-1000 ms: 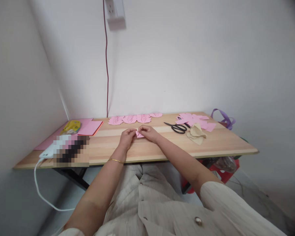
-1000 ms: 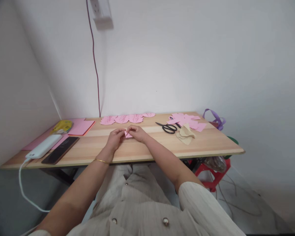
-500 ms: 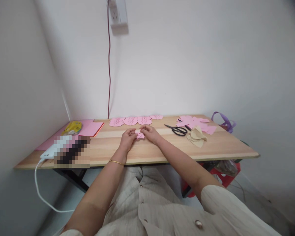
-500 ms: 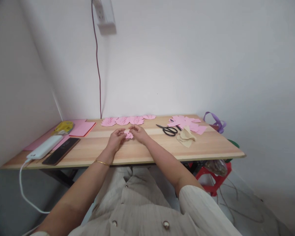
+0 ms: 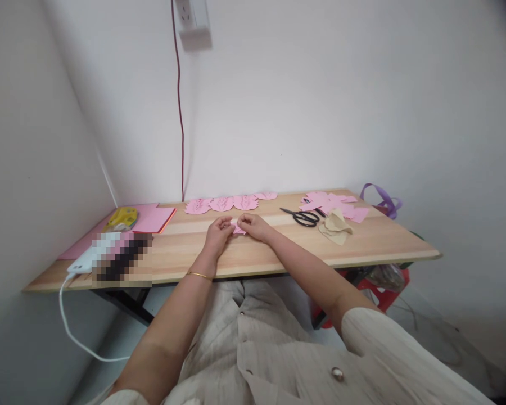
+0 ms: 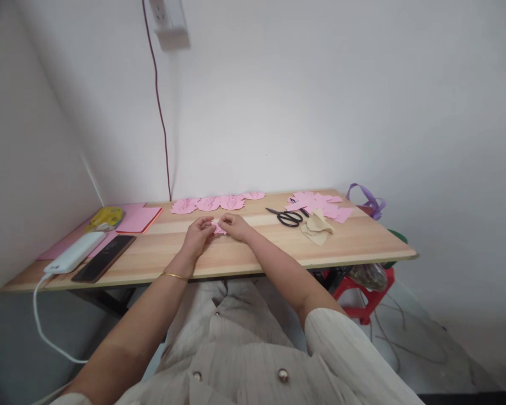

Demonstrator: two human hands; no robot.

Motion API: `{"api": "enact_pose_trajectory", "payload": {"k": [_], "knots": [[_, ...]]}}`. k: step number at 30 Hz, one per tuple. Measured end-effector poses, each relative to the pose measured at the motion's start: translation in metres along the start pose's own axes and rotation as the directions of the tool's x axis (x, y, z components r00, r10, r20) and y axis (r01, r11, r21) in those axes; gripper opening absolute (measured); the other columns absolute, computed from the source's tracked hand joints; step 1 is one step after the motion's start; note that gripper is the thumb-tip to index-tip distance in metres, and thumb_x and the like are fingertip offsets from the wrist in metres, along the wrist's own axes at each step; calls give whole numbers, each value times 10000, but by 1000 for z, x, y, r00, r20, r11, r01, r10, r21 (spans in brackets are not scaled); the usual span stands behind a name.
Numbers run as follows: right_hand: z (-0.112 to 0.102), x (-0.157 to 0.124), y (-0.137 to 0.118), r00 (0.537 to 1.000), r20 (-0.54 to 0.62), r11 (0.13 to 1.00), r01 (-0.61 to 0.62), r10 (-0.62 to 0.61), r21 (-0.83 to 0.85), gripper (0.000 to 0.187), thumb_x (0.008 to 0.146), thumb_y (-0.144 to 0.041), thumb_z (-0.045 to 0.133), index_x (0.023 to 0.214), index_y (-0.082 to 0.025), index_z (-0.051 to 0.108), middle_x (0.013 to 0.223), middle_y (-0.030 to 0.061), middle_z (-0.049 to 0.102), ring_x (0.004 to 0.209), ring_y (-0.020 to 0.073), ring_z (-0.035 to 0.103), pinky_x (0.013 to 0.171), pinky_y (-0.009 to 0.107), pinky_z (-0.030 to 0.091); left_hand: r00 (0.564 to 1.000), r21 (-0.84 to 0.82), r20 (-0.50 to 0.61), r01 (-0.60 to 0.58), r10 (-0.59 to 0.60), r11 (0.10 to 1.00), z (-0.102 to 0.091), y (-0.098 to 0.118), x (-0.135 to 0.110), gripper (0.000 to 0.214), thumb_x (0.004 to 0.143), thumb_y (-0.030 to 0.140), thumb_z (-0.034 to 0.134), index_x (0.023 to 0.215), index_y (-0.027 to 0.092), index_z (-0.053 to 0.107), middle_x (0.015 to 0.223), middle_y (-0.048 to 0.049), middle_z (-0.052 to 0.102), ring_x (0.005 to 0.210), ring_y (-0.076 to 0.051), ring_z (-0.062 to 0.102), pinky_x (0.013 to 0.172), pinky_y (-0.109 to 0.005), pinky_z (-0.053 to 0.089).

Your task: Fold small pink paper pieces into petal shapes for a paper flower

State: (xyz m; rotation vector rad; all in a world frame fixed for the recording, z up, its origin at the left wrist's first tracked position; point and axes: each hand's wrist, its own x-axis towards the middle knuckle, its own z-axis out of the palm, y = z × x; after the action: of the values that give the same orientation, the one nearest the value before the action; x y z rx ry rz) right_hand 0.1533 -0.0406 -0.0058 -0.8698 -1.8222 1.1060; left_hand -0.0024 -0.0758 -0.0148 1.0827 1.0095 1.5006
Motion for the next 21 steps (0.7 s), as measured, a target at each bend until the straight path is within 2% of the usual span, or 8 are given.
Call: {"api": "enact_pose_trajectory", "payload": {"k": [6, 9, 12, 21], "knots": [[0, -1, -2, 999, -33, 999, 31, -32, -35, 219, 739, -386, 568, 734, -167, 557, 620, -26, 516, 563, 99, 435, 538, 227, 351, 998, -13, 50, 37, -36, 999, 0, -1, 0, 471, 523, 270, 820, 929, 131, 627, 694, 19, 553, 621, -101, 559, 618, -288, 547], [0, -1, -4, 997, -49, 997, 50, -53, -62, 211, 734, -378, 565, 733, -167, 560, 627, -25, 517, 577, 103, 437, 551, 231, 355, 997, 5, 64, 53, -53, 999, -1, -1, 1, 367, 563, 381, 806, 748, 120, 626, 627, 16, 527, 587, -94, 534, 601, -278, 553], [0, -2, -4, 997, -35, 996, 59, -62, -69, 195, 724, -363, 571, 734, -168, 559, 622, -29, 511, 569, 102, 425, 560, 237, 354, 999, 20, 40, 37, -38, 999, -1, 0, 0, 383, 557, 439, 799, 614, 132, 579, 562, 34, 469, 541, -78, 490, 583, -271, 560], [0, -4, -6, 997, 7, 995, 74, -73, -63, 195, 738, -355, 556, 742, -160, 554, 637, -29, 494, 580, 99, 414, 581, 240, 344, 1000, 42, 20, 9, -9, 999, 0, -1, 0, 359, 578, 431, 783, 623, 146, 568, 528, 50, 453, 505, -76, 467, 564, -284, 557]]}}
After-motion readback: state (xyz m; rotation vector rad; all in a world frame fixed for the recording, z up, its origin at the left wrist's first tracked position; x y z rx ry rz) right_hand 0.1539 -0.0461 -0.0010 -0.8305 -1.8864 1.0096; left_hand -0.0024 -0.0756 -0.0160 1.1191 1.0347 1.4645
